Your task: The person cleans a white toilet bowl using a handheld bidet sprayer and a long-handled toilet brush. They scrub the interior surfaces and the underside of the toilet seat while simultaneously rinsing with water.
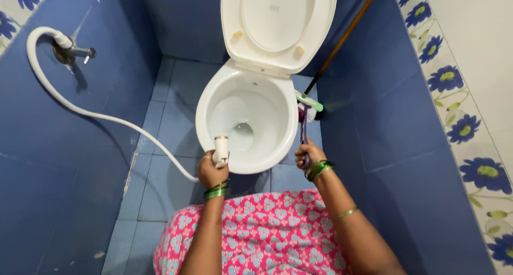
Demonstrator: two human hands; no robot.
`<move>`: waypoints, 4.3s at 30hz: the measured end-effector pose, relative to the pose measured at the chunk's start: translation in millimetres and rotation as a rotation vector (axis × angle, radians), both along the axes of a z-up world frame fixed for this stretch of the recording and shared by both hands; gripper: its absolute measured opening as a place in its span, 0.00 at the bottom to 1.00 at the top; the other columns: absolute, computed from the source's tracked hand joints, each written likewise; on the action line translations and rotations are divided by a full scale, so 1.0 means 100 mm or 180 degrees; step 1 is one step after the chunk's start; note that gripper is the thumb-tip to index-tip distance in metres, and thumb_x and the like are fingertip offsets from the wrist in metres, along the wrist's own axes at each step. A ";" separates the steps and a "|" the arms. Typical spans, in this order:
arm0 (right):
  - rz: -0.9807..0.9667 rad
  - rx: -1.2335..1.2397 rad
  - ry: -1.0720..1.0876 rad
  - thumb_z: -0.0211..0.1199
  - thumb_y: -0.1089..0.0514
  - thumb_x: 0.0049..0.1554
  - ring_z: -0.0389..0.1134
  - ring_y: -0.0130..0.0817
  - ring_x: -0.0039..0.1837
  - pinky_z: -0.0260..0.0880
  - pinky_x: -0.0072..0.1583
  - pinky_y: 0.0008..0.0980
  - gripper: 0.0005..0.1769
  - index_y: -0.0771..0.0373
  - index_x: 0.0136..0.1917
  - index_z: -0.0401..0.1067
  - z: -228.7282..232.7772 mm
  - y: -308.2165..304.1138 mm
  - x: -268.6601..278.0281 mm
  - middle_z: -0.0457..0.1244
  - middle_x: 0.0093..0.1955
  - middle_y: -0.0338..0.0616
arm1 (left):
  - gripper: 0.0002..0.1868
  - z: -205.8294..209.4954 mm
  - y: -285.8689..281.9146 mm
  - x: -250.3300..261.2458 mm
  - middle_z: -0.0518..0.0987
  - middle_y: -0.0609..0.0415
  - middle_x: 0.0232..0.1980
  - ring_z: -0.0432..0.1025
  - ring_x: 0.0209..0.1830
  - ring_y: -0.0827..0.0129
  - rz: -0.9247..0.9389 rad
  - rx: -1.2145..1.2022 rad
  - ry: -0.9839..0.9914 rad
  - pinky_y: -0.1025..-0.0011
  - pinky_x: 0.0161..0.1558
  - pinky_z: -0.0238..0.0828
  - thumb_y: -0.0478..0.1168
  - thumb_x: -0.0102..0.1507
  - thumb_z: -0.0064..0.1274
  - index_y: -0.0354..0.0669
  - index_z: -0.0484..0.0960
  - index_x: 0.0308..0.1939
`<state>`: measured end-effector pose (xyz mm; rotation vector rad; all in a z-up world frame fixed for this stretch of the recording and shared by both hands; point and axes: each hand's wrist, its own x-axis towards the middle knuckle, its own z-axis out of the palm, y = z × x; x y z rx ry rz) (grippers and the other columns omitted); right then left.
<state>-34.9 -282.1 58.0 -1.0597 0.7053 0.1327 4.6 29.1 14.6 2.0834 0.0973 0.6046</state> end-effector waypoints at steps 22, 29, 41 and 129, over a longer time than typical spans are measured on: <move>0.1240 -0.3456 0.0067 0.70 0.64 0.42 0.71 0.48 0.46 0.73 0.50 0.42 0.59 0.52 0.82 0.45 -0.98 -0.32 0.81 0.70 0.46 0.57 | 0.19 -0.11 -0.12 -0.02 0.83 0.47 0.42 0.75 0.44 0.47 -0.0312 0.0385 0.0249 0.55 0.47 0.72 0.36 0.47 0.64 0.45 0.83 0.43; 0.1279 -0.3873 0.0592 0.68 0.60 0.41 0.72 0.53 0.49 0.73 0.54 0.44 0.60 0.49 0.84 0.48 -1.00 -0.06 0.66 0.70 0.49 0.63 | 0.21 -0.11 -0.25 -0.10 0.83 0.48 0.43 0.76 0.47 0.48 -0.0574 0.0371 0.0151 0.56 0.50 0.71 0.35 0.45 0.66 0.42 0.83 0.43; 0.1057 -0.4016 -0.0263 0.73 0.63 0.37 0.74 0.46 0.44 0.73 0.48 0.39 0.58 0.57 0.79 0.54 -1.32 -0.18 0.38 0.70 0.46 0.65 | 0.21 -0.10 -0.25 -0.07 0.83 0.47 0.42 0.75 0.45 0.47 -0.0572 0.0473 0.0266 0.55 0.48 0.71 0.35 0.45 0.66 0.43 0.83 0.42; -0.1113 0.0015 -0.1296 0.57 0.71 0.49 0.61 0.30 0.29 0.69 0.31 0.33 0.31 0.64 0.67 0.59 -0.57 0.07 -0.42 0.61 0.36 0.42 | 0.11 -0.34 -1.96 0.22 0.85 0.52 0.34 0.79 0.36 0.59 -0.1827 0.3446 0.0206 0.57 0.41 0.67 0.40 0.61 0.47 0.52 0.86 0.32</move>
